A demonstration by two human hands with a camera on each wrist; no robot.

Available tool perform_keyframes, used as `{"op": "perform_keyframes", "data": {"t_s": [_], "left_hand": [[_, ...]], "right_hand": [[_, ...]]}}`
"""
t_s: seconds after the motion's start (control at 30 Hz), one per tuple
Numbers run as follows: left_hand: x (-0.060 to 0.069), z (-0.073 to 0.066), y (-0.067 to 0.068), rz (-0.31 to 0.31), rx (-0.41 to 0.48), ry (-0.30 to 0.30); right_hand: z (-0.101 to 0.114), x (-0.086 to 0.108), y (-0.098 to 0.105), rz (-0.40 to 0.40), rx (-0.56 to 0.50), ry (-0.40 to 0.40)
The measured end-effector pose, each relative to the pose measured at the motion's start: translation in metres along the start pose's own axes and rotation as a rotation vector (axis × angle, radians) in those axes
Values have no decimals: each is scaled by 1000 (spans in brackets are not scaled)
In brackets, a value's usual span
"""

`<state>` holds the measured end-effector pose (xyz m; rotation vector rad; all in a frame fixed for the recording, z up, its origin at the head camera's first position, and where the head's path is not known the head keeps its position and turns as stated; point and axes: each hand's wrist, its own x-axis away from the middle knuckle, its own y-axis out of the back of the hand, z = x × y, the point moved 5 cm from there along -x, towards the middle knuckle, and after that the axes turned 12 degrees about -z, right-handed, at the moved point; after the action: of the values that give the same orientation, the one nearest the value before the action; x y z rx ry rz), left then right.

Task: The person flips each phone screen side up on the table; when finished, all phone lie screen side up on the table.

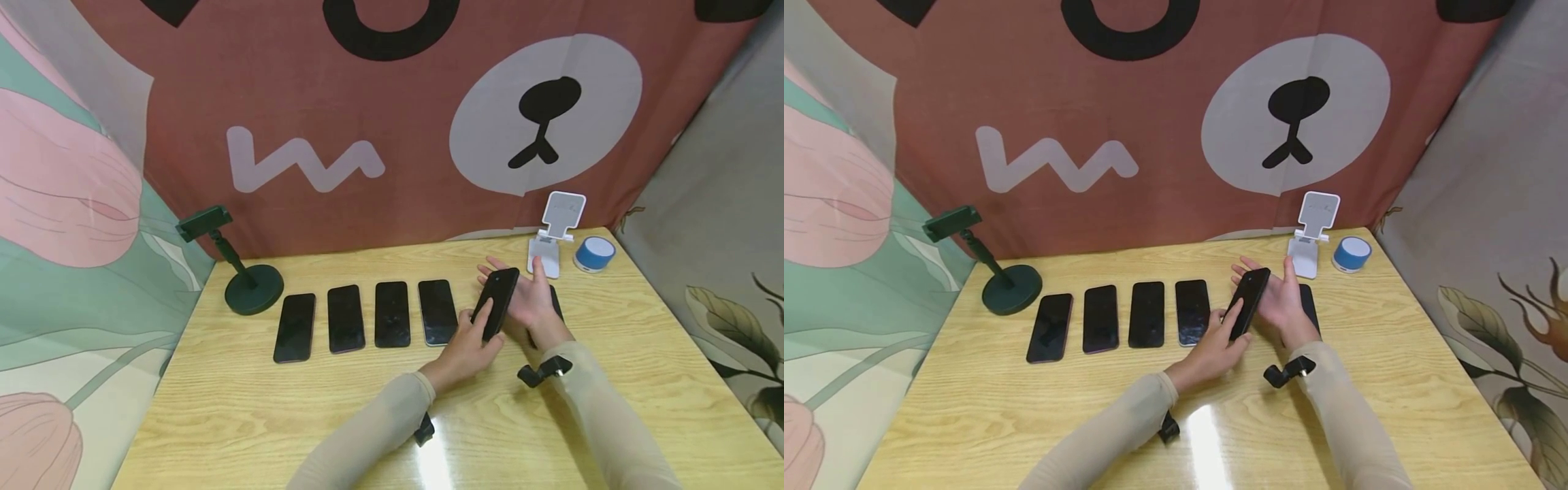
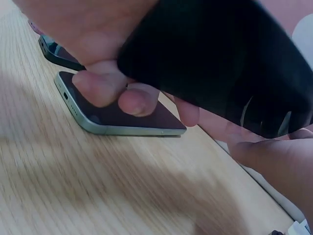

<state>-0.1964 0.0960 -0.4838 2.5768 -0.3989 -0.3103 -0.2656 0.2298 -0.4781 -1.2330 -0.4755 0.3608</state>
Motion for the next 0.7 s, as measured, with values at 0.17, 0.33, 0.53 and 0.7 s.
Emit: {"op": "perform_keyframes", "data": {"t_s": [0.17,0.33,0.53,0.7], "left_hand": [[-1,0,1,10,60,39],[-3,-3,2,23,82,12],[-4,-3,4,-4,189,-11],[-6,2,4,-25,358,99]], "right_hand": [[5,-1,9,-49,9,36],[6,-1,15,-102,36,58],[8,1,18,-187,84,78],[7,3,20,-238,86,76]]}}
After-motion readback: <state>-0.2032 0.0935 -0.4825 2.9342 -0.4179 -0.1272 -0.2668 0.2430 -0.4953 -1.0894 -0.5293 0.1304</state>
